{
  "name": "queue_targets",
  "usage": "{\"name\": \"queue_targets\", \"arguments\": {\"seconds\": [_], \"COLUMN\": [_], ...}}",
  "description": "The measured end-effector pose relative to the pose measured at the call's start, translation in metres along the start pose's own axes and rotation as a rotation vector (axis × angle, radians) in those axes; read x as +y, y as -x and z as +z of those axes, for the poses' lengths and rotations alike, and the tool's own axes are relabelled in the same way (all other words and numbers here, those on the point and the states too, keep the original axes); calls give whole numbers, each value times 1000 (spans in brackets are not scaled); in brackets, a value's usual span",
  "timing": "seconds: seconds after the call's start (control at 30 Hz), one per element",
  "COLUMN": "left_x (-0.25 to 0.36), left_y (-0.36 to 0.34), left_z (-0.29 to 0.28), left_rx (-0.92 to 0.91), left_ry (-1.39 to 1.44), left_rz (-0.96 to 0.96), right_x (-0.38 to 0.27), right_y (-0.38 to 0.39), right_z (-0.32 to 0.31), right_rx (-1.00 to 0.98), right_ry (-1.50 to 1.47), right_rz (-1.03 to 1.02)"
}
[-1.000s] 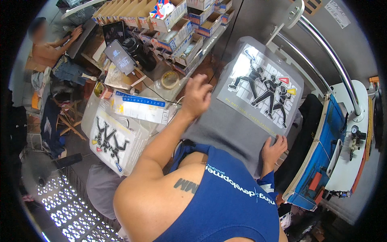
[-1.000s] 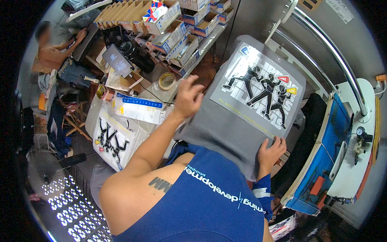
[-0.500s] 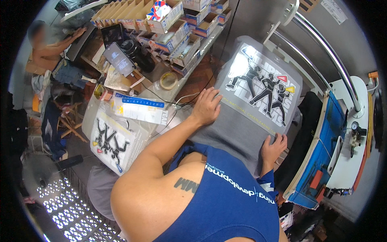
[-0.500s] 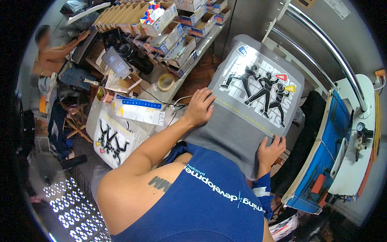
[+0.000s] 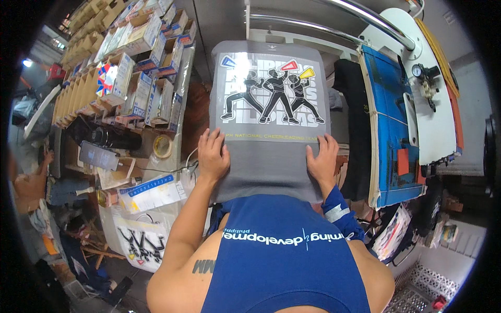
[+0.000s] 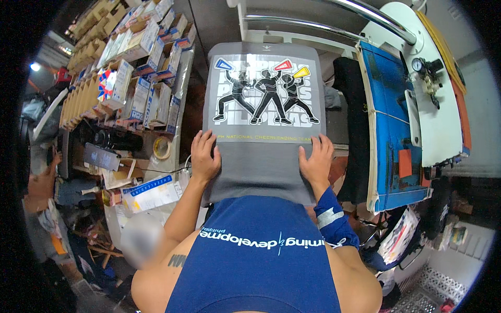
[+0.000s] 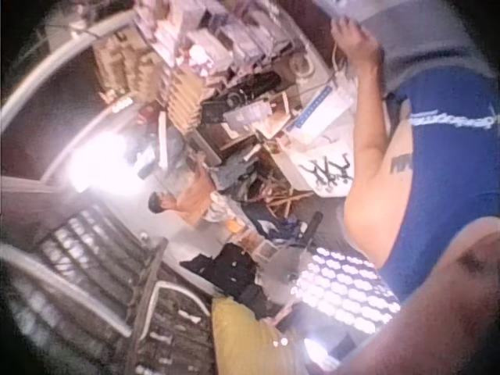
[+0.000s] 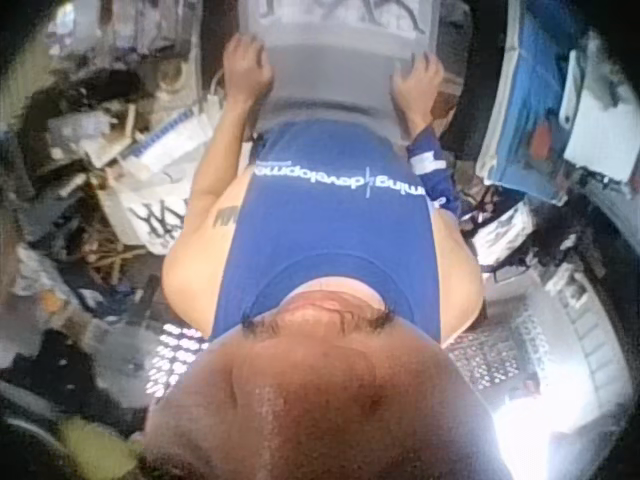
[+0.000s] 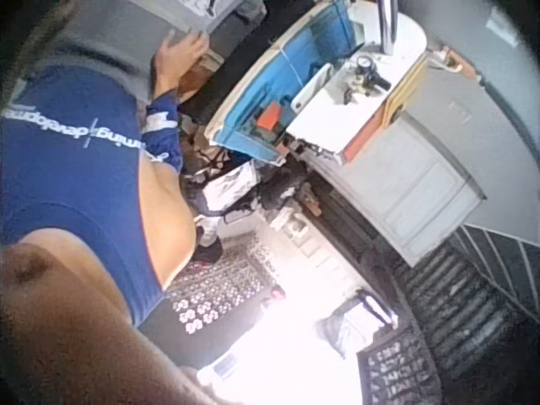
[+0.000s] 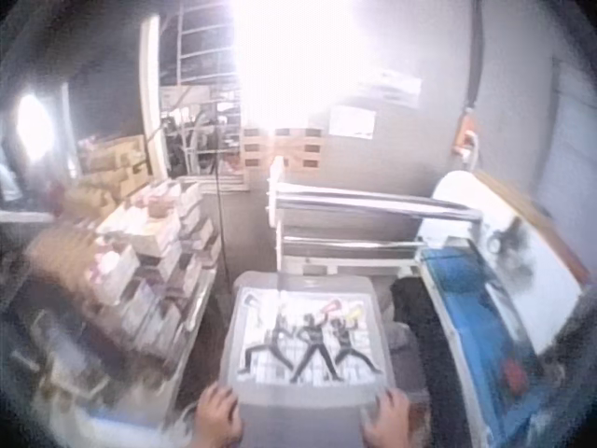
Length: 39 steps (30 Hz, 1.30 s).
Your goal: The person places gray t-shirts onto a heat press, aligns and applies transfer designs, operates the press, and removes the finished shirts. The person repeats this process for multiple shirts, handling each one individually and using a cutting tool to trim transfer material.
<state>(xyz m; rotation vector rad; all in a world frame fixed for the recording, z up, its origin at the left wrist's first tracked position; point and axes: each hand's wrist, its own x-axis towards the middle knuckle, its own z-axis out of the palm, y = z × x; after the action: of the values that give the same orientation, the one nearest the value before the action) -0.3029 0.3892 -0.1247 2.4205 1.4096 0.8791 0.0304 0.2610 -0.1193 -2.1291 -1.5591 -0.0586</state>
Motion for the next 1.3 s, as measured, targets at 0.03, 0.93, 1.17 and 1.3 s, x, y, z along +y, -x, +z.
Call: {"name": "queue_targets", "arguments": {"seconds": [0.03,0.93,1.17,1.3], "left_x": [0,6,-53,-118], "left_y": [0,-4,-88,-175], "left_z": [0,0,12,59], "left_rx": [-3,-41,86,-147], "left_ry": [3,8,100,776], "left_rz": [12,-37,-61,-835], "right_x": [-1,-4,61,127], "right_y": [0,-2,-84,-170], "right_z": [0,-4,10,63], "right_rx": [2,-17,265,161], "right_ry": [-8,-2,-181,-847], "right_rz": [3,51,193,696]}}
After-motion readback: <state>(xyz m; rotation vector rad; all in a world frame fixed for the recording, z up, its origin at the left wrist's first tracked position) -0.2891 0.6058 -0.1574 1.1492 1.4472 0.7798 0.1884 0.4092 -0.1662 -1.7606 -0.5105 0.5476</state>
